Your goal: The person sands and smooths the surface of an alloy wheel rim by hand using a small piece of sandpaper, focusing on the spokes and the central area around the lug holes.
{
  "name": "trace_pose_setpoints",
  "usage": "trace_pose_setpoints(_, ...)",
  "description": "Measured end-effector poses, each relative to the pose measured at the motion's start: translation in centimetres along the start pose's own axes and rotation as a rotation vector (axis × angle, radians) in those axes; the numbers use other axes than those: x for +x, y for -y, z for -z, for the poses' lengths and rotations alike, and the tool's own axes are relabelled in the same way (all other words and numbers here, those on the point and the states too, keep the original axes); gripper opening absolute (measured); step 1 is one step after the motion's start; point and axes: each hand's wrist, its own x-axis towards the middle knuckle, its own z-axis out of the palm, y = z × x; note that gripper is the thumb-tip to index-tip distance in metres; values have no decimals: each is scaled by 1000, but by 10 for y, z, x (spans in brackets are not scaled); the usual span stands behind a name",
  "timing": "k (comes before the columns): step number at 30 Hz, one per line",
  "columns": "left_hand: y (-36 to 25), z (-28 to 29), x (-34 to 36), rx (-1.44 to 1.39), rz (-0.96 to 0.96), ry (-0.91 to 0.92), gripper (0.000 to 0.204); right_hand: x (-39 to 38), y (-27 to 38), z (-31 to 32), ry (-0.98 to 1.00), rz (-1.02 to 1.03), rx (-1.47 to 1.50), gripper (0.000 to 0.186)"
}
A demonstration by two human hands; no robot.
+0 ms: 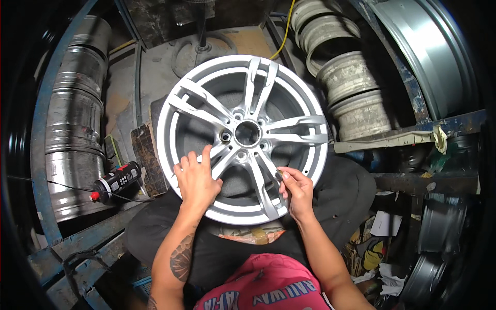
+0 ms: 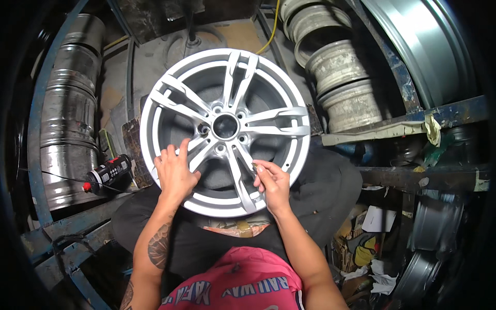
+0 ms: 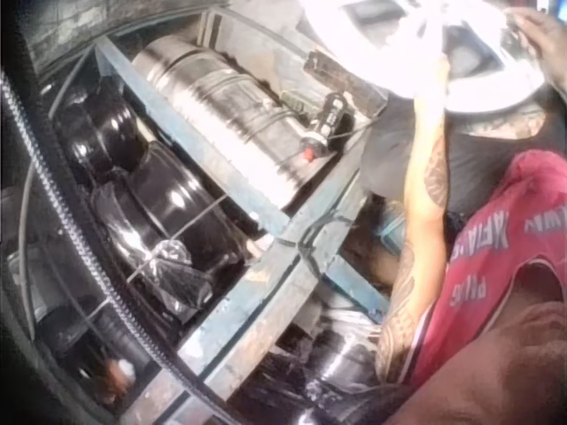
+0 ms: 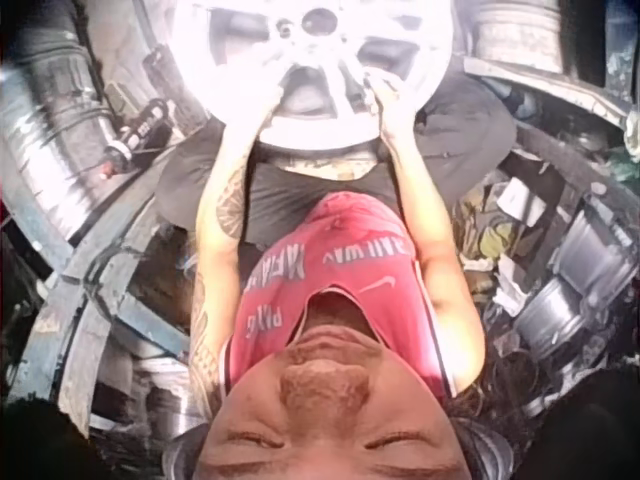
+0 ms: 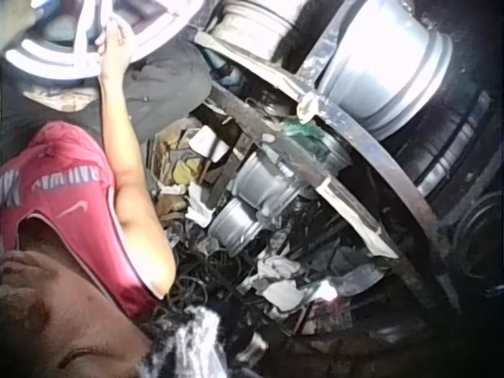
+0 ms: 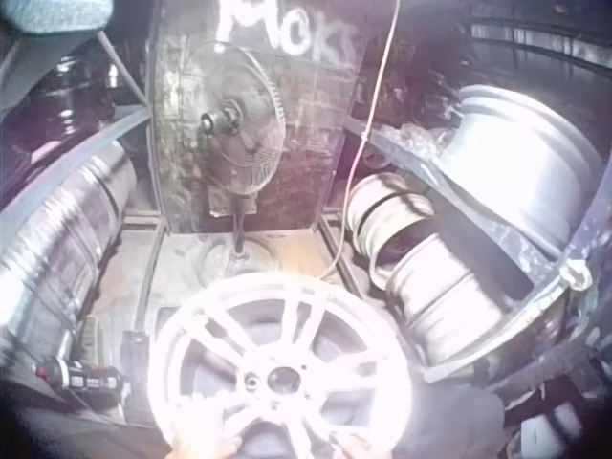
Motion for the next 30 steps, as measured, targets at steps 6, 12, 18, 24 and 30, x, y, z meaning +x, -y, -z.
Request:
trace_pose_setpoints(6,14,23,37,3,-74,-16,90,-4,-2,-31,82,43,-41,29)
trace_pose_setpoints(12,27,7,58,61,-155,-169,88,20,-10,-53,180,85,1,30)
trace_pose_setpoints(18,-4,2,43,120,-116,-207,86,4,-3,-15,95,53,201,20)
trace_pose_setpoints(24,-23,-2,12,108,-217,-31,82,-27,36,-27,157,534,-1043,16)
trace_pose_setpoints(30,-18,-3,-2,-150,-450,26,88,-29,39,-28,388,649,-1538,20)
